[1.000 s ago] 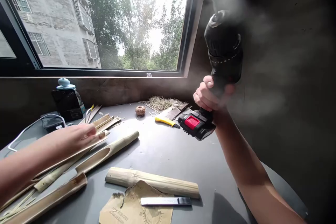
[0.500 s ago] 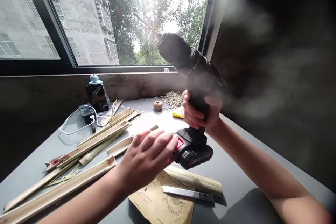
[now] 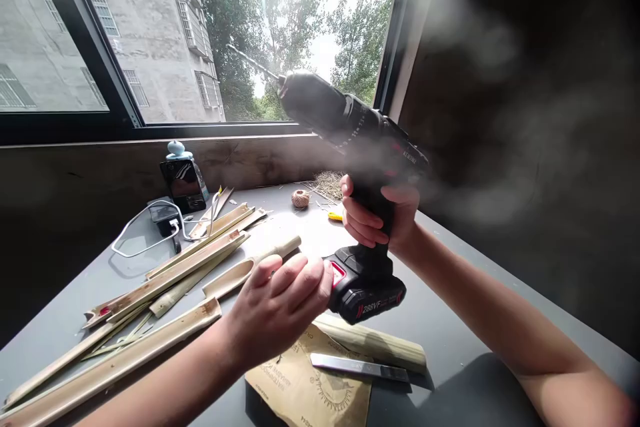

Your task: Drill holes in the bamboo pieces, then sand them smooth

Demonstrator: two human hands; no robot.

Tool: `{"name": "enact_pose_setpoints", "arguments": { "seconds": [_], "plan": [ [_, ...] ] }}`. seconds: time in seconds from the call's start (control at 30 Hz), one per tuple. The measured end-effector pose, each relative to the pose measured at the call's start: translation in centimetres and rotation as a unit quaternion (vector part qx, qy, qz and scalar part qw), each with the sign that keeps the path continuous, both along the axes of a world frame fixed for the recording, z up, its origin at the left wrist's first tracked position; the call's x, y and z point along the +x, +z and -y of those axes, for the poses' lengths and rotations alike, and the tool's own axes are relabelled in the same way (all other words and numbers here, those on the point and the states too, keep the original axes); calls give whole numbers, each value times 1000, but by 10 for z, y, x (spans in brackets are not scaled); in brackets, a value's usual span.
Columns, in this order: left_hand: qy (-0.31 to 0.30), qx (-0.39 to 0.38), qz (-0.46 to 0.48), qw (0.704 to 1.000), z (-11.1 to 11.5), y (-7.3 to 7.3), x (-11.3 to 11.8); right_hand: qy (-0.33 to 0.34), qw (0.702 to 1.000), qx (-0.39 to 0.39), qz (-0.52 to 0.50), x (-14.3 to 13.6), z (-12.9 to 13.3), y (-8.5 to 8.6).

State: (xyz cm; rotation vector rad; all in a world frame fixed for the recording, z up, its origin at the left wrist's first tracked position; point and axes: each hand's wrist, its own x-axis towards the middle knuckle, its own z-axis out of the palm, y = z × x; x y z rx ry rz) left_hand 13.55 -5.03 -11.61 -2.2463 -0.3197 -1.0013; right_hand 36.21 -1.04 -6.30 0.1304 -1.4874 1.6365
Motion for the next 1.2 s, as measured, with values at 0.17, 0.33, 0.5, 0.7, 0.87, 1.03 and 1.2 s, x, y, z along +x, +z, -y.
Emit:
{"name": "enact_pose_setpoints", "arguments": {
  "seconds": [0.17, 0.33, 0.5, 0.7, 0.87, 1.03, 1.2],
  "plan": [
    [-3, 23, -7, 1000, 1, -2, 0, -6, 1000, 5, 9, 0, 2, 0],
    [1, 24, -17, 1000, 1, 1, -1, -16, 1000, -3, 22, -1, 4, 1],
    [11, 22, -26, 999, 0, 0, -1, -19, 999, -10, 33, -2, 3, 0],
    [11, 8, -12, 1000, -4, 2, -2, -31, 999, -2, 39, 0, 3, 0],
    [8, -33, 16, 999, -8, 3, -3, -46, 998, 11, 33, 1, 3, 4],
    [-10, -17, 5, 1000, -6, 2, -4, -53, 998, 7, 42, 1, 4, 5],
    [-35, 6, 1, 999, -3, 4, -4, -46, 998, 13, 44, -1, 5, 4]
  ]
}}
